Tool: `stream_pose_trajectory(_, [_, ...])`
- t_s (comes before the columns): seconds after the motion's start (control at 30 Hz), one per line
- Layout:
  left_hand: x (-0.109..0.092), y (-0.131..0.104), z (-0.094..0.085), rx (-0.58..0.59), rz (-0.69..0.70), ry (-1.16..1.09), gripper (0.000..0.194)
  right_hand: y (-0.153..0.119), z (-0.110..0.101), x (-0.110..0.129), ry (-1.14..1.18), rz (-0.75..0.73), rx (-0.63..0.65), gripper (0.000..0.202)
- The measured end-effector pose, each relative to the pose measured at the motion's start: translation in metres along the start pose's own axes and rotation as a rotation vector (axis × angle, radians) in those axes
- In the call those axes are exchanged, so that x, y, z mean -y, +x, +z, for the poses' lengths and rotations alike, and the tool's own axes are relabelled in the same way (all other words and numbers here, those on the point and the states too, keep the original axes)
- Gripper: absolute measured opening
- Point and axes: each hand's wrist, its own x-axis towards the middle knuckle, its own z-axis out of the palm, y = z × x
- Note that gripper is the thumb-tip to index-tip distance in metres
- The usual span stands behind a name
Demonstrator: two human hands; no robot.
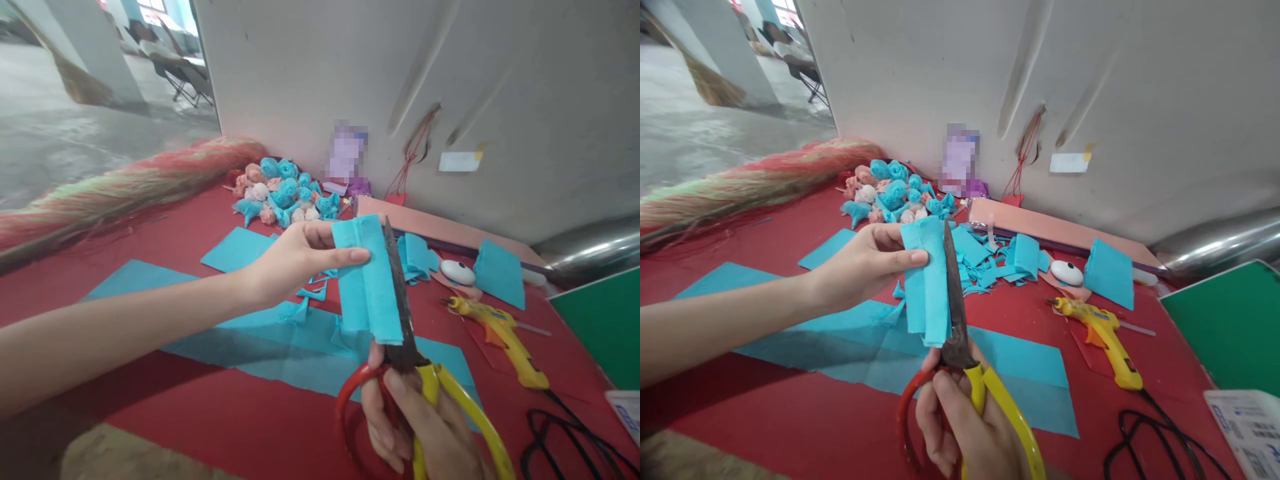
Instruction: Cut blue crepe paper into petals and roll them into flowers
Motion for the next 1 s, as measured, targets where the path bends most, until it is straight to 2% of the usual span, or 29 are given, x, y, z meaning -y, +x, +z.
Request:
stream_pose_trajectory(0.17, [-0.002, 0.002, 0.0, 0.095, 0.004, -0.114, 0.006, 0.007, 0.002, 0.007, 0.087, -0.133, 0.196, 0.02])
stream_pose_trajectory(0.27, [-0.004, 0.002, 0.001, 0.164, -0.025, -0.125, 0.003, 0.008, 0.003, 0.009, 0.104, -0.135, 0.226, 0.019])
stream_pose_trajectory(0.4, [-0.001, 0.002, 0.0, 0.21, -0.025, -0.107, 0.004, 0.008, 0.004, 0.008, 0.102, -0.143, 0.165, 0.018])
stream_pose_trajectory(0.67, [0.001, -0.001, 0.005, 0.147, -0.098, -0.081, 0.006, 0.003, -0.003, -0.002, 0.008, -0.014, -0.036, 0.026])
stream_pose_trajectory(0.77, [0.0, 0.0, 0.005, 0.147, -0.106, -0.081, 0.005, 0.002, -0.002, -0.002, 0.056, 0.008, 0.006, 0.025])
stream_pose_trajectory(0.93, [0.002, 0.002, 0.0, 0.168, -0.148, -0.054, 0.004, 0.009, 0.006, 0.004, 0.122, -0.109, 0.104, 0.028])
stream_pose_trajectory(1.0, [0.003, 0.002, -0.002, 0.177, -0.172, -0.038, 0.004, 0.011, 0.007, 0.005, 0.163, -0.078, 0.094, 0.025])
